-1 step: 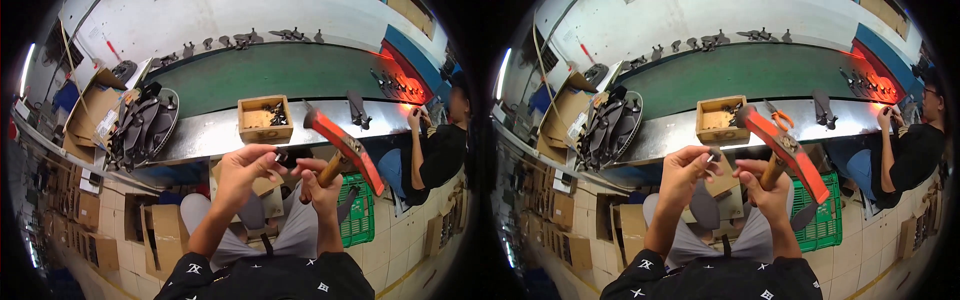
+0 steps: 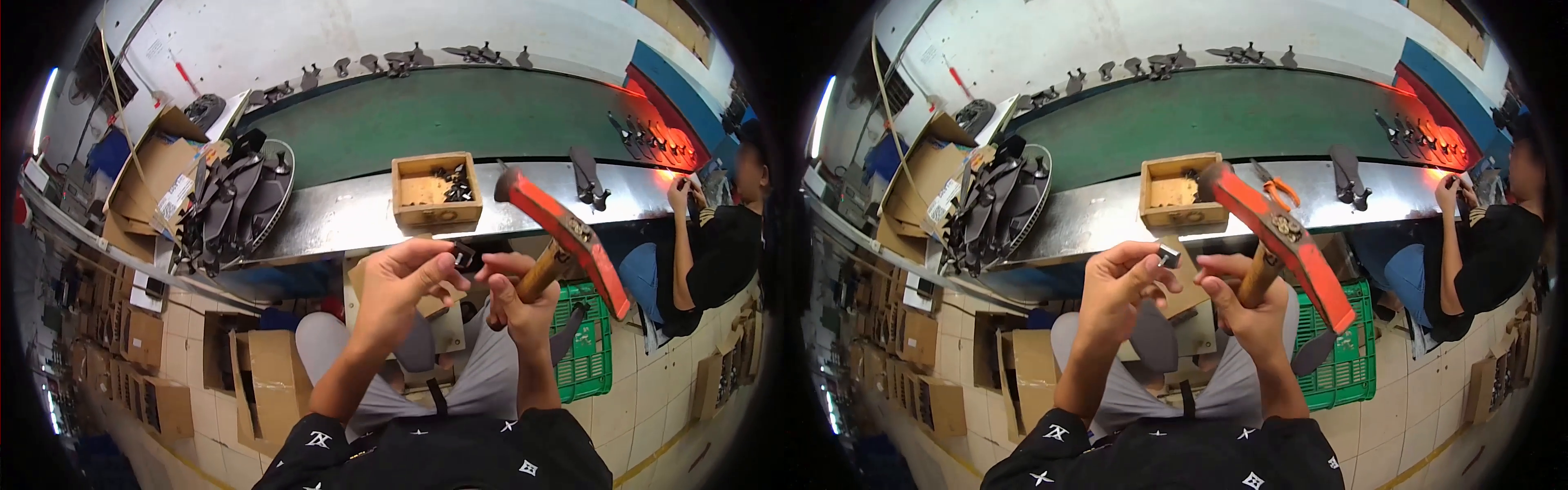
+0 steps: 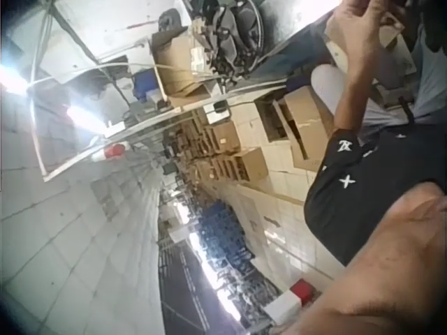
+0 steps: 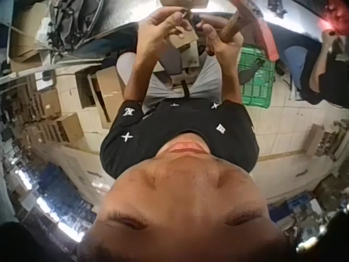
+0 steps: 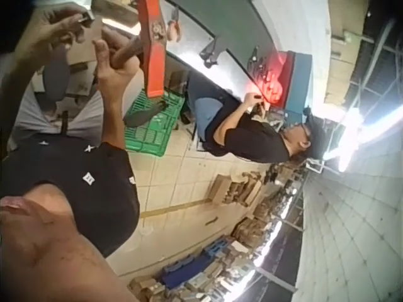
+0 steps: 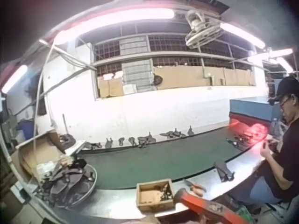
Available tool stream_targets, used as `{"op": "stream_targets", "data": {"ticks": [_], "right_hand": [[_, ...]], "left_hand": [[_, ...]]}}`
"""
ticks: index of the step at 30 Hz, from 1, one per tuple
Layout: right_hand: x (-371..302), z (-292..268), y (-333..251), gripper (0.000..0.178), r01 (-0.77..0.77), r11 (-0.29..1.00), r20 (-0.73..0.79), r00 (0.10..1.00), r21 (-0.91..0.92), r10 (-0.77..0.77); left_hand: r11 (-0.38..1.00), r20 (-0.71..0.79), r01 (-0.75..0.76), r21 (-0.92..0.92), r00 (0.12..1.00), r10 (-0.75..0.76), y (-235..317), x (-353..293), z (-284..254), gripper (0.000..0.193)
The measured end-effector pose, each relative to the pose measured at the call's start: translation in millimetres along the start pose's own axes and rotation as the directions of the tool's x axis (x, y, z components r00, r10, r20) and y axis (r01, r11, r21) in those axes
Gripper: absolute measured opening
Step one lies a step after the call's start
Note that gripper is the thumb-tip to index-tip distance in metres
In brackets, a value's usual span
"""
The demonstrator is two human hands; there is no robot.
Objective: Assembling shoe components using a hammer and nails at a factory workbench.
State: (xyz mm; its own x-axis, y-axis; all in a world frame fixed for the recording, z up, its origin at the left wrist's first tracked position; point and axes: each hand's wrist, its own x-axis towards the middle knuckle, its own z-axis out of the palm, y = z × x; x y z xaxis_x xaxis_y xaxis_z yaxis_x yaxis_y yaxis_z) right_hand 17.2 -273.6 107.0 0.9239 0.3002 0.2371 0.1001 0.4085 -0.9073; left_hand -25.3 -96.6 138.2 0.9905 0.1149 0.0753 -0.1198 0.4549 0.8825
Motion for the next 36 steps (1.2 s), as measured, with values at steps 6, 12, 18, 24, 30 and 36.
{"op": "stream_targets", "data": {"ticks": [6, 12, 18, 24, 30, 36], "right_hand": [[8.8, 32.4, 13.7, 0.030, 0.179, 0.984, 0.190, 0.965, 0.022, -0.180], [4.6, 43.2, 29.1, 0.024, 0.112, 0.993, 0.191, 0.974, 0.046, -0.119], [13.7, 36.4, 44.9, 0.019, 0.052, 0.998, 0.165, 0.985, -0.034, -0.046], [44.7, 47.6, 62.5, 0.016, -0.061, 0.955, 0.213, 0.969, -0.290, 0.126], [76.9, 44.7, 104.7, 0.019, -0.118, 0.900, 0.256, 0.936, -0.419, 0.241], [75.0, 47.5, 115.5, 0.018, -0.073, 0.861, 0.346, 0.896, -0.504, 0.278]], "left_hand": [[0.926, -0.009, 0.141, -0.351, 0.988, -0.154, -14.1, -33.0, -9.9, 0.022], [0.853, 0.061, 0.216, -0.475, 0.975, -0.213, -21.6, -37.8, -17.2, 0.028], [0.957, -0.231, 0.059, 0.283, 0.973, 0.008, -50.4, -21.1, -68.0, 0.031], [0.281, 0.147, -0.360, 0.890, 0.808, 0.570, -71.8, 27.8, -148.8, 0.029], [0.597, -0.078, -0.192, 0.779, 0.915, 0.396, -89.0, 21.1, -143.1, 0.027], [0.615, -0.102, -0.162, 0.772, 0.923, 0.371, -87.8, 11.0, -151.0, 0.026]]}}
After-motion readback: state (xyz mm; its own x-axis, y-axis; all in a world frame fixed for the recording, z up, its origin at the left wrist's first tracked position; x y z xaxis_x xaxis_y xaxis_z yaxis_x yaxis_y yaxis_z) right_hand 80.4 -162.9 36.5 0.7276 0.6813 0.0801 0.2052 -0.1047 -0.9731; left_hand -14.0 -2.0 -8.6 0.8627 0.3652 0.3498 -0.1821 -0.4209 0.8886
